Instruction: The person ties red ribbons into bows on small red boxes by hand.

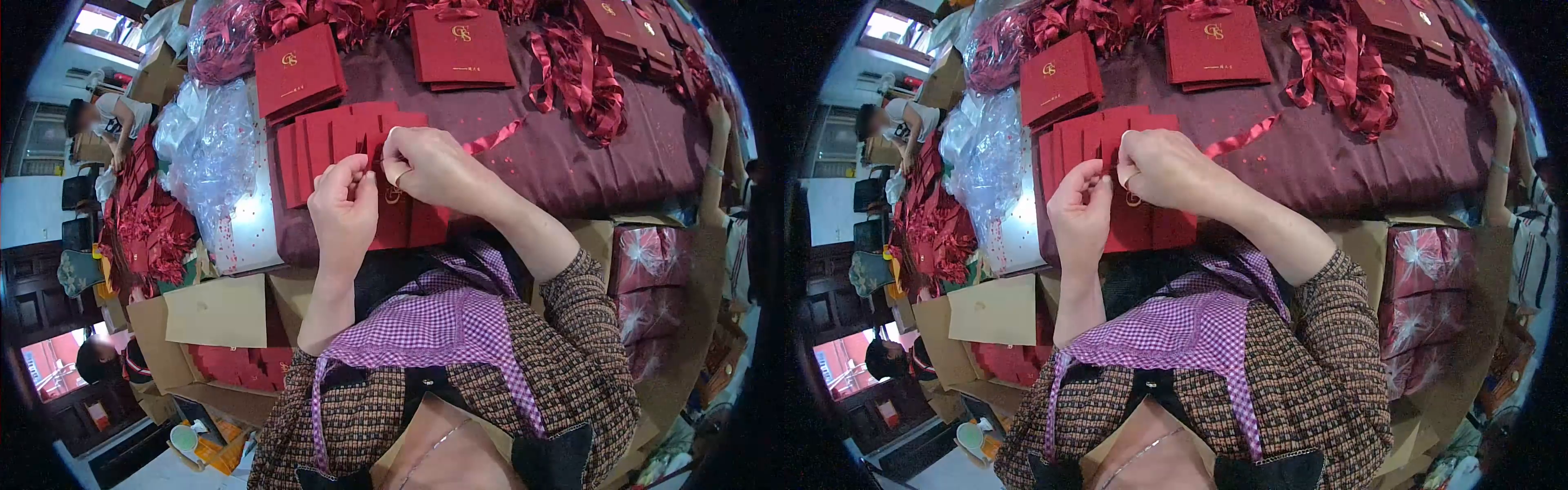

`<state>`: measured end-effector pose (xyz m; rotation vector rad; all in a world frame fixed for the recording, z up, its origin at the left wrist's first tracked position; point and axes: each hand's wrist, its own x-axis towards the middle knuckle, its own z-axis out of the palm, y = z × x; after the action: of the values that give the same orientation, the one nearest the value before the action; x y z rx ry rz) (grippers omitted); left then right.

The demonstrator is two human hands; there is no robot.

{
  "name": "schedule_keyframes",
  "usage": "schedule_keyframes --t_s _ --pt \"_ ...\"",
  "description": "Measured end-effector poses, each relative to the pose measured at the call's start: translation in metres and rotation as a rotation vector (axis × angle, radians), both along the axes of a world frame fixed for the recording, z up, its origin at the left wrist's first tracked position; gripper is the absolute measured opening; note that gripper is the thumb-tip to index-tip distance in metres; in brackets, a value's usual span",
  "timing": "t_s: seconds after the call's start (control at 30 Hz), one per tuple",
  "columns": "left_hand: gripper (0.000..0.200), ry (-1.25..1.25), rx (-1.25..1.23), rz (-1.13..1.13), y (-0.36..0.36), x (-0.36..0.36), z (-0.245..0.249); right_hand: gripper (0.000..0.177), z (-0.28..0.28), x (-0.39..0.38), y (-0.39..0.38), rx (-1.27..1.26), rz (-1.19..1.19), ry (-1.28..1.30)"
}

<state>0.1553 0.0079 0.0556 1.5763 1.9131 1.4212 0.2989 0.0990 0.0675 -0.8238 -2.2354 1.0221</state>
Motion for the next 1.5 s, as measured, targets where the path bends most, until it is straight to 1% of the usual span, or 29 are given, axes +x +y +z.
schedule_keyframes --t_s 0.03,0.07,0.1,0.13,0.17,0.2,0.23,0.3,0.37,0.4,0.53,0.63,0.73,0.83,1.13,1.17,1.23,1.27,1.3,1.33,1.4,1.47,1.5 --pt "0.021 -0.032 -0.010 -0.006 -0.001 0.001 0.001 0.011 0.002 0.001 0.001 -0.105 0.008 0.034" --pt "0.020 -0.065 -0.019 -0.011 -0.002 0.001 0.002 0.011 0.000 0.000 0.000 -0.106 0.008 0.035" --pt "0.020 -0.064 -0.020 -0.009 -0.002 0.001 0.002 0.010 -0.005 -0.001 -0.002 -0.025 -0.024 0.059" --pt "0.021 -0.172 -0.018 -0.021 -0.002 0.000 0.001 0.010 -0.009 -0.003 -0.005 0.055 -0.057 0.083" --pt "0.021 -0.280 -0.015 -0.034 -0.002 -0.002 0.001 0.010 -0.012 -0.005 -0.007 0.056 -0.057 0.083" --pt "0.022 -0.393 -0.048 -0.065 -0.002 -0.003 0.003 0.010 -0.015 -0.006 -0.009 0.187 -0.085 0.158" --pt "0.022 -0.393 -0.048 -0.065 -0.001 -0.005 0.004 0.010 -0.015 -0.007 -0.010 0.319 -0.113 0.232" --pt "0.026 -0.604 -0.062 -0.060 0.000 -0.006 0.005 0.009 -0.013 -0.002 -0.011 0.296 -0.097 0.209" --pt "0.027 -0.645 -0.055 -0.065 0.000 -0.007 0.006 0.010 -0.011 0.002 -0.012 0.268 -0.080 0.185" --pt "0.027 -0.685 -0.050 -0.074 0.000 -0.008 0.007 0.010 -0.011 0.003 -0.013 0.309 -0.079 0.165" --pt "0.028 -0.653 -0.062 -0.014 0.000 -0.009 0.007 0.009 -0.017 0.003 -0.016 0.394 -0.087 0.111" --pt "0.029 -0.663 -0.035 -0.036 -0.001 -0.008 0.006 0.009 -0.019 -0.001 -0.017 0.447 -0.107 0.163" --pt "0.030 -0.650 -0.051 -0.043 -0.002 -0.005 0.008 0.009 -0.019 -0.004 -0.018 0.453 -0.135 0.181" --pt "0.026 -0.613 -0.049 -0.061 -0.003 -0.004 0.007 0.011 -0.026 -0.008 -0.017 0.460 -0.149 0.206" --pt "0.023 -0.564 -0.026 -0.057 -0.003 0.000 0.007 0.012 -0.024 -0.010 -0.018 0.521 -0.181 0.179" --pt "0.022 -0.532 -0.026 -0.053 -0.003 0.000 0.006 0.012 -0.023 -0.011 -0.018 0.521 -0.181 0.179" --pt "0.022 -0.500 -0.026 -0.048 -0.003 0.002 0.004 0.011 -0.020 -0.011 -0.019 0.622 -0.206 0.150" --pt "0.021 -0.435 -0.018 -0.036 -0.002 0.003 0.002 0.011 -0.019 -0.011 -0.020 0.622 -0.207 0.151" --pt "0.021 -0.369 -0.009 -0.025 -0.002 0.003 0.001 0.011 -0.018 -0.011 -0.022 0.672 -0.208 0.109" --pt "0.021 -0.369 -0.008 -0.026 -0.001 0.004 0.001 0.010 -0.018 -0.010 -0.023 0.722 -0.210 0.067" --pt "0.020 -0.294 0.015 -0.026 -0.002 0.005 0.000 0.010 -0.023 -0.011 -0.023 0.732 -0.219 0.078" --pt "0.020 -0.325 0.015 -0.024 -0.003 0.006 -0.001 0.010 -0.025 -0.013 -0.023 0.743 -0.230 0.091" --pt "0.020 -0.357 0.017 -0.021 -0.003 0.006 -0.001 0.010 -0.025 -0.013 -0.022 0.691 -0.235 0.152"
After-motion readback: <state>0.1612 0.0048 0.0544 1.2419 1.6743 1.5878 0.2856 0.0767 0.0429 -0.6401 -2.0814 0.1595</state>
